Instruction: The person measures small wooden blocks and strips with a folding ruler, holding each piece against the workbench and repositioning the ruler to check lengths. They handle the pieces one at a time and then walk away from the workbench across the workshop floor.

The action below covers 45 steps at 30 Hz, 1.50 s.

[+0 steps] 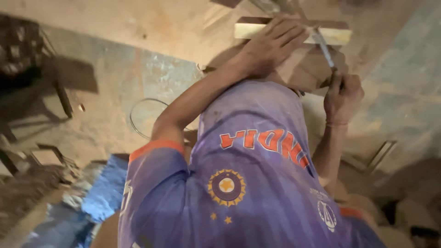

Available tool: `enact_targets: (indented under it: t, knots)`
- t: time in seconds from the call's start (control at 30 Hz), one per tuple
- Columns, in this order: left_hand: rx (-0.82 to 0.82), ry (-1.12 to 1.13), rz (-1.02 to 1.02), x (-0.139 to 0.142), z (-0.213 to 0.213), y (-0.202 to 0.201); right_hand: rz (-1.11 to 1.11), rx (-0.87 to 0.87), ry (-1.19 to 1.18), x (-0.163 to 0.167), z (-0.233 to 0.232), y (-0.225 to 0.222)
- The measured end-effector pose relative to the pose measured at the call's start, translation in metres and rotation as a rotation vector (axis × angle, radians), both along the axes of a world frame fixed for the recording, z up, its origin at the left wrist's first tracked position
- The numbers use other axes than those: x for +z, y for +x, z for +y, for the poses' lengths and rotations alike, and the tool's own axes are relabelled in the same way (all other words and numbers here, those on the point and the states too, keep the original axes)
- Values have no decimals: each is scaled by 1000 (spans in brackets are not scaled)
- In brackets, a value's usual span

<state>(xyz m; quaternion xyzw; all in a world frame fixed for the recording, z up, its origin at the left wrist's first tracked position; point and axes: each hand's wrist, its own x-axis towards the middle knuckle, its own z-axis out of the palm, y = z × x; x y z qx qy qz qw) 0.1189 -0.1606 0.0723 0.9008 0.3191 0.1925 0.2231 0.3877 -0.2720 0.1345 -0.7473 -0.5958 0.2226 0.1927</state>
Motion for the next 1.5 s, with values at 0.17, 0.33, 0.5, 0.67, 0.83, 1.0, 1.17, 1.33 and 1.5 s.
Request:
enact_targets:
  t: [0.17,0.33,0.5,0.67,0.83,1.0,1.17,1.33,1.5]
  knots:
    - [451,28,68,-6,-39,-75,-152,313,5,16,35,-26]
    - [773,124,92,1,-51,-94,-141,539,122,22,78,-43]
    - [875,114,-40,-2,-42,-83,-124,670,189,12,116,-57]
    - [873,137,-67,-6,-40,-77,-182,728,161,7,132,-53]
    - [871,167,-68,-5,-37,-76,-200,724,199,3,131,-55]
    - [876,215,-63,-4,-31,-76,-135,584,163,2,125,-59]
    - [906,205,-61,-4,-31,-74,-156,564,191,3,120,-63]
    - [925,249,-45,-5,-28,-71,-165,564,194,6,121,-66]
    - [919,278,-49,-6,-28,-72,-108,485,95,14,118,-76]
